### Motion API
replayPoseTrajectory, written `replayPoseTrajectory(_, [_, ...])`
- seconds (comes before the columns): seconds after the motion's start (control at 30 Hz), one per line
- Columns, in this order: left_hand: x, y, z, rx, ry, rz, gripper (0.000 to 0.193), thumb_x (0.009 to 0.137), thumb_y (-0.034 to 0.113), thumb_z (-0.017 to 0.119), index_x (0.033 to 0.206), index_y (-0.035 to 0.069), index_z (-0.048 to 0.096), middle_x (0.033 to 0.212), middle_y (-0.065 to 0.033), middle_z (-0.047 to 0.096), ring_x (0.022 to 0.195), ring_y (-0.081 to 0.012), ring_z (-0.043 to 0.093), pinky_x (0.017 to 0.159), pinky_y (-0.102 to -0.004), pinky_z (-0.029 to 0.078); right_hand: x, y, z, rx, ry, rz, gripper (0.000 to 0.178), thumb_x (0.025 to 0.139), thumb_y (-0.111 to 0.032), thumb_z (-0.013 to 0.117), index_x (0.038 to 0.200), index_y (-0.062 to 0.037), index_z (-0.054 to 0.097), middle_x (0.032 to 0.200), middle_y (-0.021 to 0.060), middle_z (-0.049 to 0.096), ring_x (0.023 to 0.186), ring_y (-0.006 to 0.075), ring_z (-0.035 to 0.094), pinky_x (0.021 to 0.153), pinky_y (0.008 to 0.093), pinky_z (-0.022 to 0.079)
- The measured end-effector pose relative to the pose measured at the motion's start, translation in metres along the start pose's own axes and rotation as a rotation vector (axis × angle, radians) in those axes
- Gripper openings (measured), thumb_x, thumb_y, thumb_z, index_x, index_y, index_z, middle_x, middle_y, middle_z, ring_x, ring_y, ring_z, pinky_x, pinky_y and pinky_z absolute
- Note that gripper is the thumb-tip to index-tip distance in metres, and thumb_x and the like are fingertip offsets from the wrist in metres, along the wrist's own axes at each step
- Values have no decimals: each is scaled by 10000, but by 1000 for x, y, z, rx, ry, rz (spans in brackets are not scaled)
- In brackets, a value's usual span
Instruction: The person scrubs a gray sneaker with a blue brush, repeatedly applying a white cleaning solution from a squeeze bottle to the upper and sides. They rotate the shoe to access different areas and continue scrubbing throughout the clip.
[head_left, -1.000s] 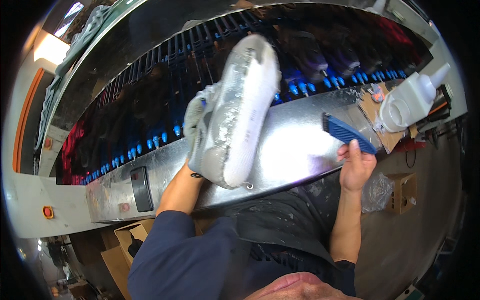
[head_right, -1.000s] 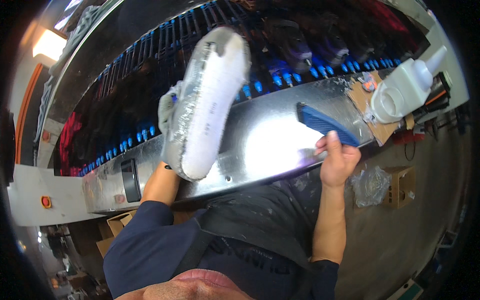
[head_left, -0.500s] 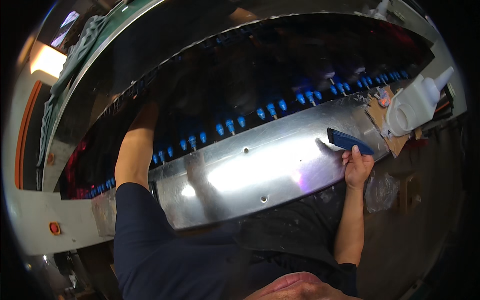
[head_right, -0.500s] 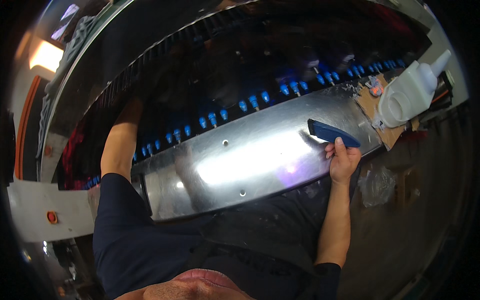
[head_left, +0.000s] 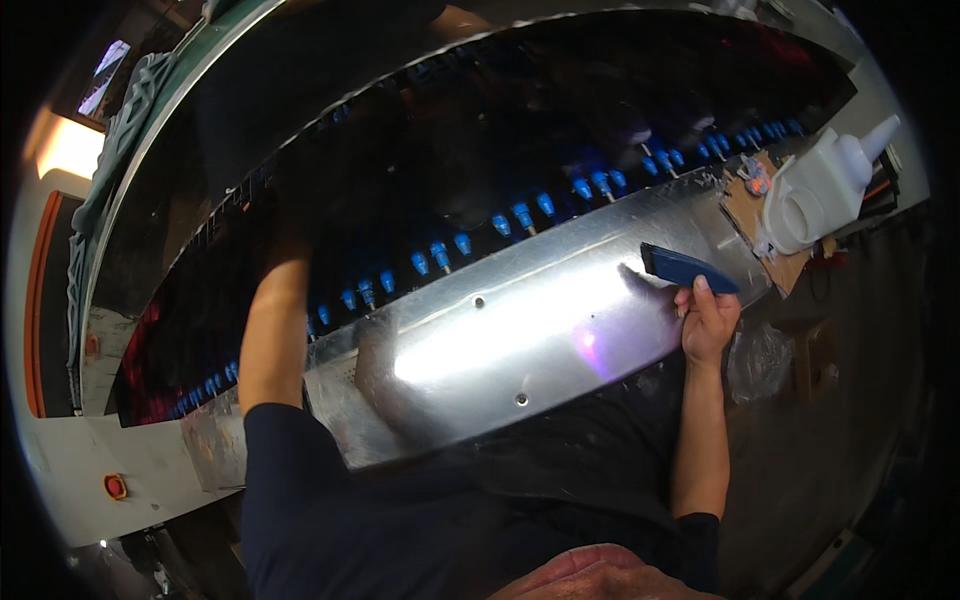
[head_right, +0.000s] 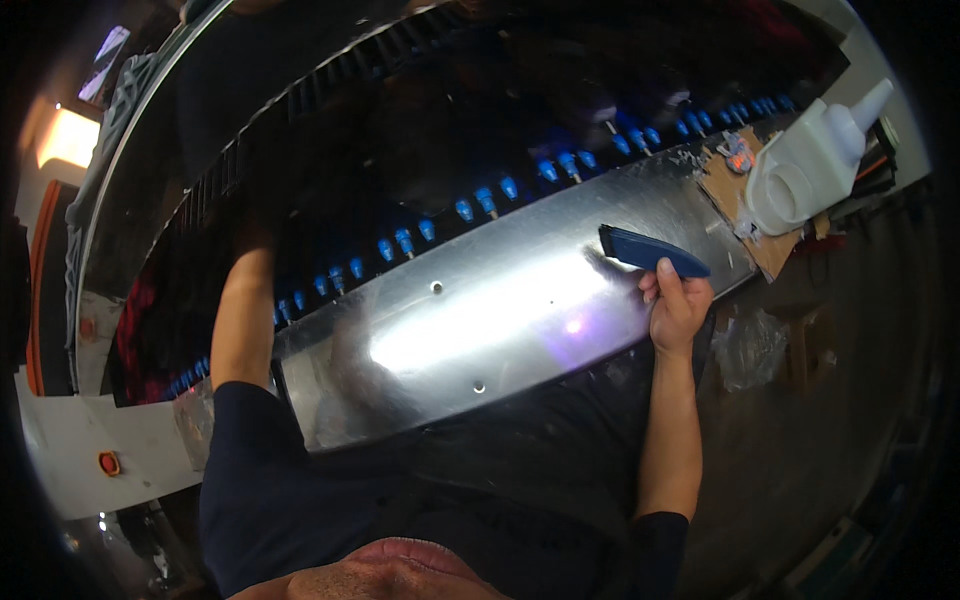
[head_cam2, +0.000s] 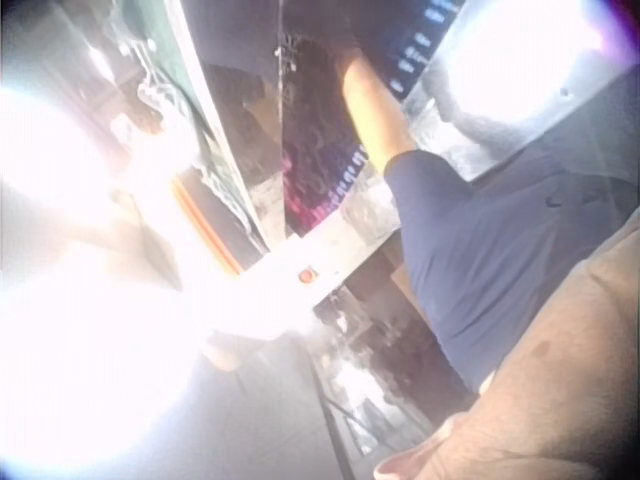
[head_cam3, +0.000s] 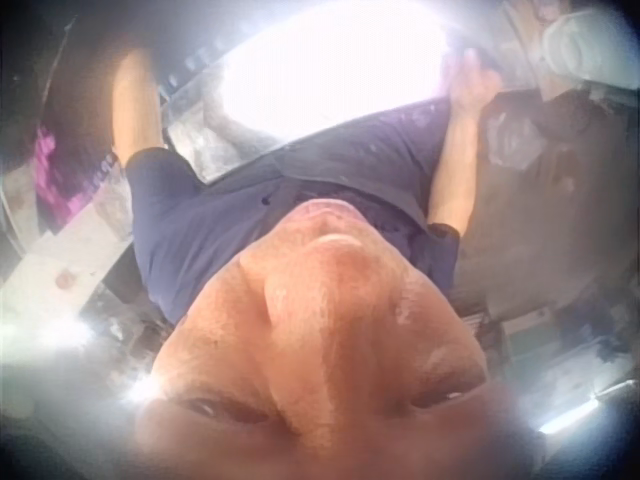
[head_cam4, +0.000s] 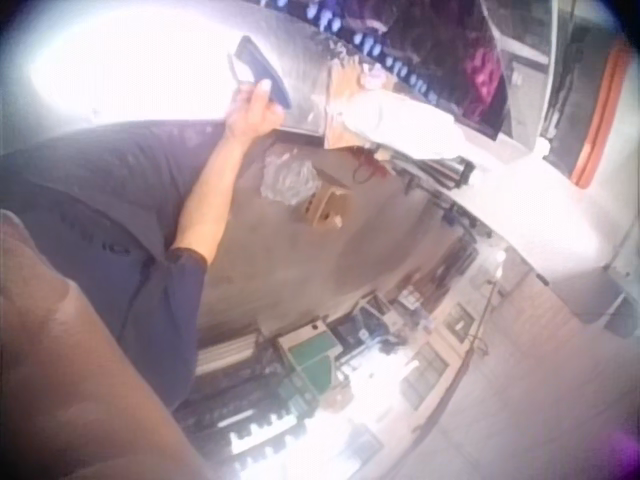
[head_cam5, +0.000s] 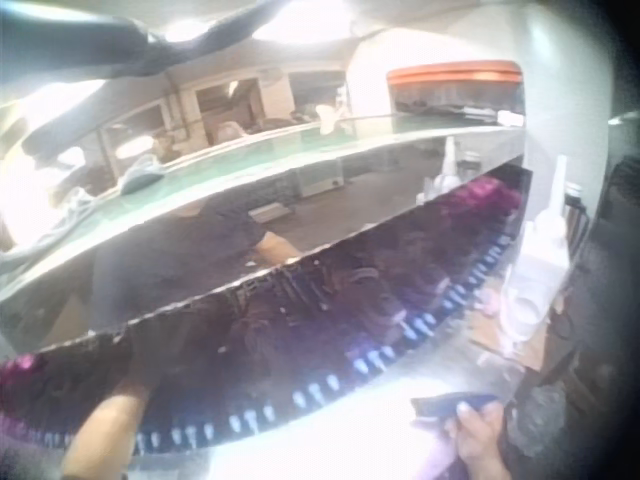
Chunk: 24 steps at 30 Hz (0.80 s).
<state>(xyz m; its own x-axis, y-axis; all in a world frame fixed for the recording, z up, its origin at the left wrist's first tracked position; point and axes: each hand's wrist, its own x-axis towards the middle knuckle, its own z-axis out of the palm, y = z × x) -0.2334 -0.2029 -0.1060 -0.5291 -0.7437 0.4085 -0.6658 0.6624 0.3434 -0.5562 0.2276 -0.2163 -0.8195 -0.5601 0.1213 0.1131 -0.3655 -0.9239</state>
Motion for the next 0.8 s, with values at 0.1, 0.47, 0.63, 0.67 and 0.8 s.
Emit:
replayPoseTrajectory(0.1, [-10, 112, 6, -280, -194, -108, 376, 1078, 358, 598, 1265, 59, 731, 1365, -190, 674, 1308, -192, 618, 1069, -385, 517, 2, 1, 0, 30, 0, 6, 147, 1008, -145, 700, 987, 0, 710, 798, 98, 708, 654, 133, 626, 585, 244, 450])
replayPoseTrajectory(0.47, [60, 281, 194, -923, -39, -684, 318, 978, 259, 718, 1184, 17, 726, 1225, -176, 719, 1183, -194, 676, 1006, -353, 552, -7, -10, -5, 225, -13, 81, 159, 997, -131, 681, 978, 27, 698, 760, 108, 697, 597, 136, 608, 564, 250, 473])
replayPoseTrajectory(0.63, [74, 265, 204, -832, -157, -423, 278, 990, 195, 669, 1182, -3, 704, 1200, -148, 720, 1170, -188, 676, 1005, -345, 551, -1, -9, -13, 373, 19, 86, 176, 1006, -168, 657, 980, 4, 688, 741, 99, 683, 574, 117, 575, 506, 250, 422])
replayPoseTrajectory(0.67, [70, 255, 199, -784, -188, -300, 270, 993, 182, 660, 1182, -7, 699, 1194, -143, 720, 1167, -187, 675, 1004, -343, 551, 0, -7, -15, 397, 15, 83, 179, 1007, -176, 657, 983, -2, 690, 740, 97, 684, 574, 120, 580, 498, 251, 415])
replayPoseTrajectory(0.8, [33, 209, 152, -526, -240, 455, 242, 1003, 130, 621, 1180, -23, 682, 1174, -120, 722, 1157, -182, 675, 1003, -337, 551, 5, -20, -7, 510, 153, 151, 183, 1002, -199, 668, 979, -19, 691, 738, 96, 686, 575, 142, 607, 476, 251, 390])
